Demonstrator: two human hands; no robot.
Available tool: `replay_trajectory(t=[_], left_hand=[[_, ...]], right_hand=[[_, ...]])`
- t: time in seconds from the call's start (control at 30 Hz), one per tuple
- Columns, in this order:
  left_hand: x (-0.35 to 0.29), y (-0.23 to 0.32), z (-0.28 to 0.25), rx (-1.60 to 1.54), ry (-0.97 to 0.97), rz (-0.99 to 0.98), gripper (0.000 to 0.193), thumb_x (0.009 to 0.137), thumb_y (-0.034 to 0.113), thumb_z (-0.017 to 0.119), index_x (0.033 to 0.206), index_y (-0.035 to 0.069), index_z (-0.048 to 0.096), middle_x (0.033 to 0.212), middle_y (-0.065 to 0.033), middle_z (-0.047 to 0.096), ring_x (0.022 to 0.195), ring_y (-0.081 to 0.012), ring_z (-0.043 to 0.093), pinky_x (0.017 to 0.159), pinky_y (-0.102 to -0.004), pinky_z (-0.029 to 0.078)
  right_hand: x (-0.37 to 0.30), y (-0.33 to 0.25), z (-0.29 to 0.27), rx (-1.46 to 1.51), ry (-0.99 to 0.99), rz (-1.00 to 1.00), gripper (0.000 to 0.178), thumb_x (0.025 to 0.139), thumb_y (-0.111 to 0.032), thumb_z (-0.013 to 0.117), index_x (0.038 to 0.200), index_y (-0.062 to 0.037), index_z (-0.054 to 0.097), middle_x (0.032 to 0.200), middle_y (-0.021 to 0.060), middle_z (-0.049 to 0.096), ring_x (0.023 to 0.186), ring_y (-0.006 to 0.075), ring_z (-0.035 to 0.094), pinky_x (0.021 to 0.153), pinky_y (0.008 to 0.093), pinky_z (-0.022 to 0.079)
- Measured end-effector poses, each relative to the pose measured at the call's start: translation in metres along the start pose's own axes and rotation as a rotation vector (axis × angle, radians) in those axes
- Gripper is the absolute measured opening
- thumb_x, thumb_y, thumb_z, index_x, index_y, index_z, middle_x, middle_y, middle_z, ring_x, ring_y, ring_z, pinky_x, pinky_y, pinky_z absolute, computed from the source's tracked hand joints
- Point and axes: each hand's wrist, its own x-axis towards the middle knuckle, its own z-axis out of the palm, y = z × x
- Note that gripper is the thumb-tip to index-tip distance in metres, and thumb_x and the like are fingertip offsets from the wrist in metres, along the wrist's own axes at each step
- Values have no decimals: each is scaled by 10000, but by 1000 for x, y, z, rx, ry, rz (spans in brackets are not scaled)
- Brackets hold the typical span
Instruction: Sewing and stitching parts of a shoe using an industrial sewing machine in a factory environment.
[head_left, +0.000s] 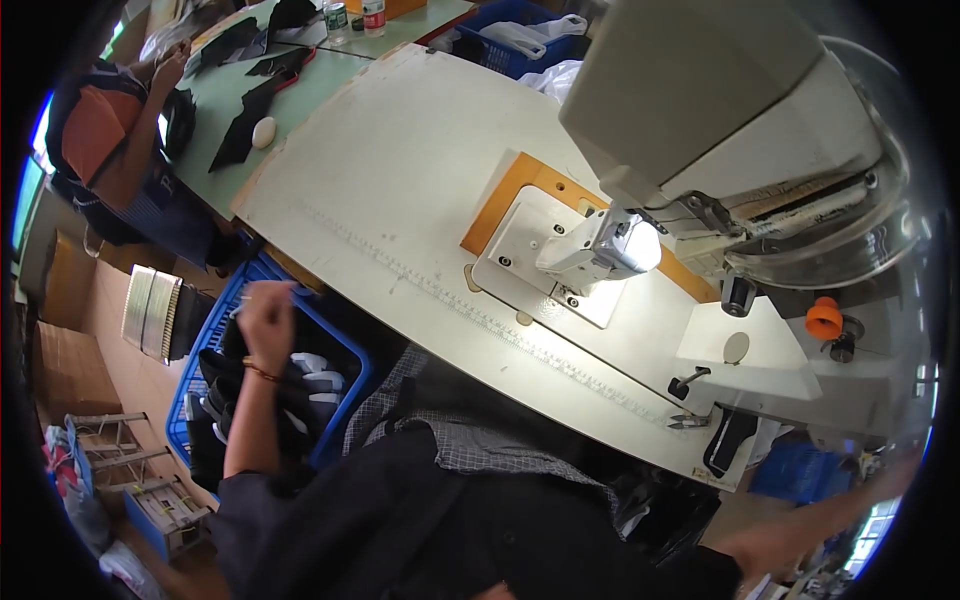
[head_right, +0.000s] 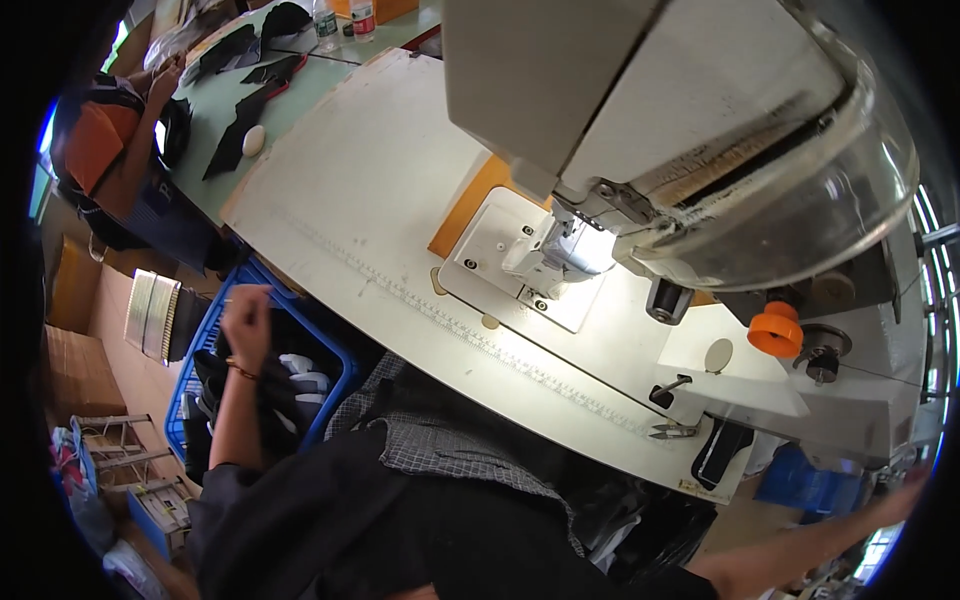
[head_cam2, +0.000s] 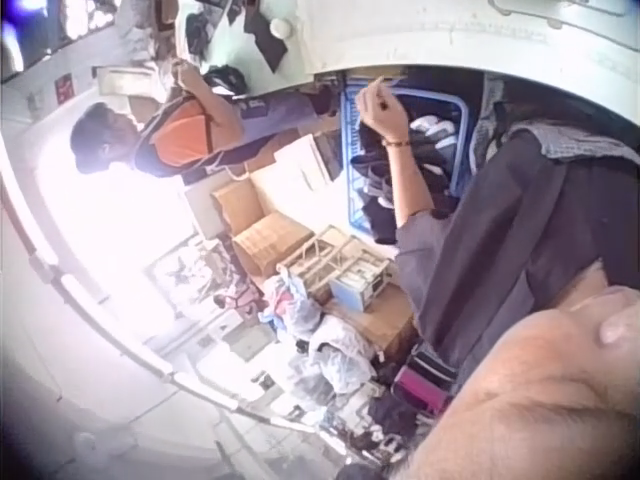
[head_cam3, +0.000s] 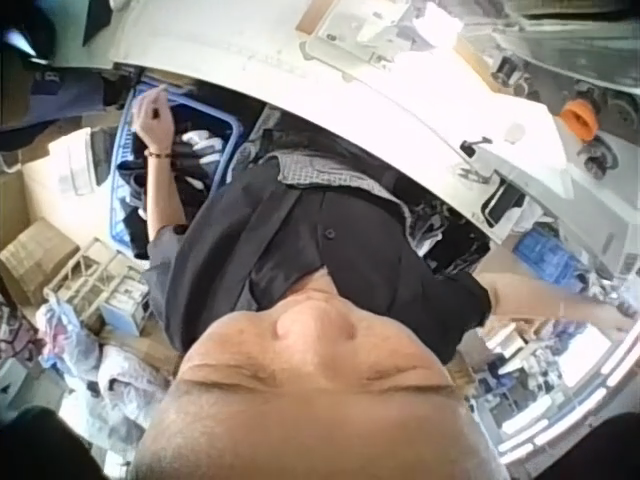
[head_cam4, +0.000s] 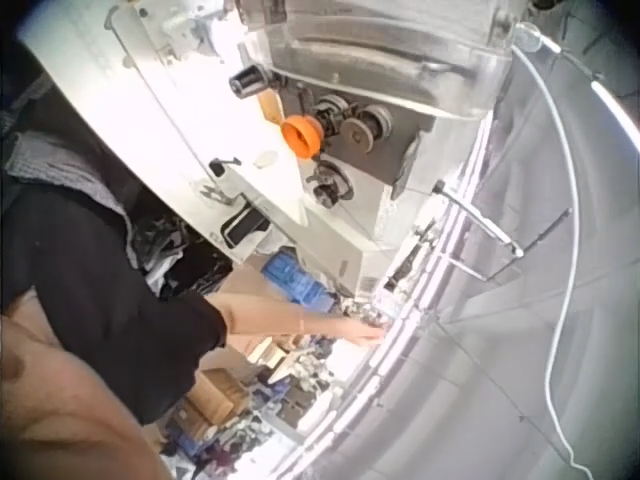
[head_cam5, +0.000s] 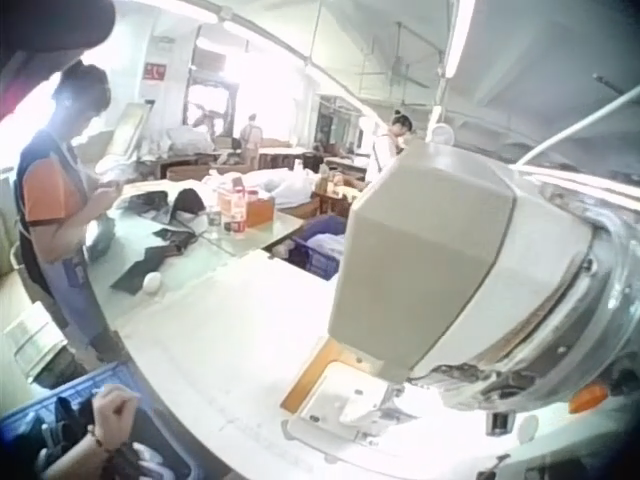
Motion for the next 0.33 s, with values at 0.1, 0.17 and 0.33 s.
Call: replay_trajectory(t=[0.1,0.17,0.33], left_hand=[[-13,-94,-30,398,67,-208,144,974,146,681,1044,32,734,1067,-157,734,1049,-350,664,939,-425,509],[-31,-143,-42,623,-188,-465,300,950,305,707,1131,67,720,1114,-182,709,1098,-402,633,989,-485,491],[-100,-193,-34,777,-699,-758,741,857,400,798,1509,198,509,1646,-168,362,1473,-443,401,1180,-611,374]], right_hand=[[-66,-141,-43,224,67,-185,195,902,-85,687,1085,-30,725,1052,114,667,983,283,600,966,515,508],[-116,-231,-32,566,-266,-361,177,895,-61,687,1064,-30,732,1034,112,666,970,281,595,966,522,506],[-174,-377,75,959,-709,260,278,905,7,710,1181,-14,730,1050,120,678,1074,284,582,1026,406,440]])
